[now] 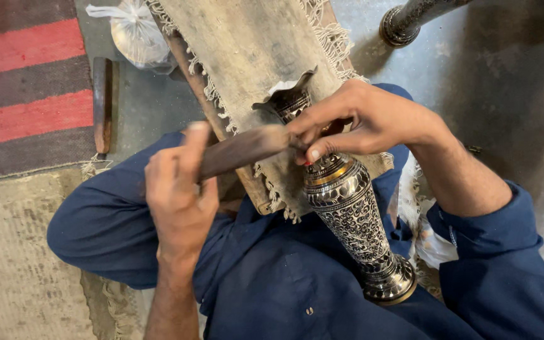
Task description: The person sits on the floor with an ornate metal vase braced against a wooden board and cloth. Holding a small chisel against the vase's flared rim, the person repeatedly strikes the chisel with a wooden mallet to shape the rim, repositioning the vase and chisel between rounds of hammering.
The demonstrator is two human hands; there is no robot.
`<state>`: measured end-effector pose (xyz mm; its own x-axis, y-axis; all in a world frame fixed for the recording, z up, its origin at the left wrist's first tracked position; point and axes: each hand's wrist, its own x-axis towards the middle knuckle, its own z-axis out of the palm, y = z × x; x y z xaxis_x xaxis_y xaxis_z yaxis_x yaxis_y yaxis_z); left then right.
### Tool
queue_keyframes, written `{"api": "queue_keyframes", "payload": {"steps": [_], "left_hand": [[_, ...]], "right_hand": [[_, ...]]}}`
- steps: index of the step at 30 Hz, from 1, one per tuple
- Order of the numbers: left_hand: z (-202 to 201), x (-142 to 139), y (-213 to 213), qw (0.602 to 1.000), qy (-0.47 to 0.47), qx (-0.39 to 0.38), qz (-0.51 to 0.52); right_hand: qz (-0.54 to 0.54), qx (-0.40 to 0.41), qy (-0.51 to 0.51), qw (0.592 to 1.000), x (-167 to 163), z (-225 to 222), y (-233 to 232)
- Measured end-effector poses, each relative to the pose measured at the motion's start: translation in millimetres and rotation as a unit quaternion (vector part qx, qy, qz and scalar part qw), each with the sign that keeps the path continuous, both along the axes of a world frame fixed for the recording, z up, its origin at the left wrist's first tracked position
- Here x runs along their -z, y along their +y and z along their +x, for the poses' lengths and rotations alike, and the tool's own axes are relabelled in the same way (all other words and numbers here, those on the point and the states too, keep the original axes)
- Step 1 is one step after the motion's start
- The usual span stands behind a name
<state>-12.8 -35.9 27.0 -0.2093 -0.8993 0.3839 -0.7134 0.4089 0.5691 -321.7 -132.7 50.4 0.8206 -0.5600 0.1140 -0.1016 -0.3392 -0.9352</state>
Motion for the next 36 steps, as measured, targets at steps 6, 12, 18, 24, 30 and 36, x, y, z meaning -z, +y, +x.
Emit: {"api": "queue_keyframes", "payload": {"steps": [6, 12, 18, 24, 30, 36], "left_hand": [[1.4, 2.8, 14.2, 0.988, -0.078, -0.019, 0.132], [15.8, 13.5, 36.2, 0.890, 0.024, -0.030, 0.454], [11.7, -4.5, 9.3, 0.953, 0.021, 0.083, 0.292], [-73.8, -10.2, -75.9, 0.991, 0.012, 0.128, -0.033], [-150.5, -2.2, -131.6, 0.964, -0.206, 0.166, -0.005], [-91.3, 7.3, -110.3, 0.949, 0.172, 0.263, 0.037]], "right_hand": [[0.070, 0.000, -0.056, 0.996, 16.2, -13.6, 2.1], [0.195, 0.238, -0.305, 0.901, 69.8, -56.8, 27.0], [0.205, 0.301, -0.363, 0.858, 88.7, -87.9, 70.1], [0.185, 0.337, -0.282, 0.879, 62.3, -79.7, 87.9], [0.181, 0.403, -0.156, 0.883, 29.1, -70.2, 100.7], [0.162, 0.397, -0.138, 0.893, 11.3, -56.2, 96.7]]}}
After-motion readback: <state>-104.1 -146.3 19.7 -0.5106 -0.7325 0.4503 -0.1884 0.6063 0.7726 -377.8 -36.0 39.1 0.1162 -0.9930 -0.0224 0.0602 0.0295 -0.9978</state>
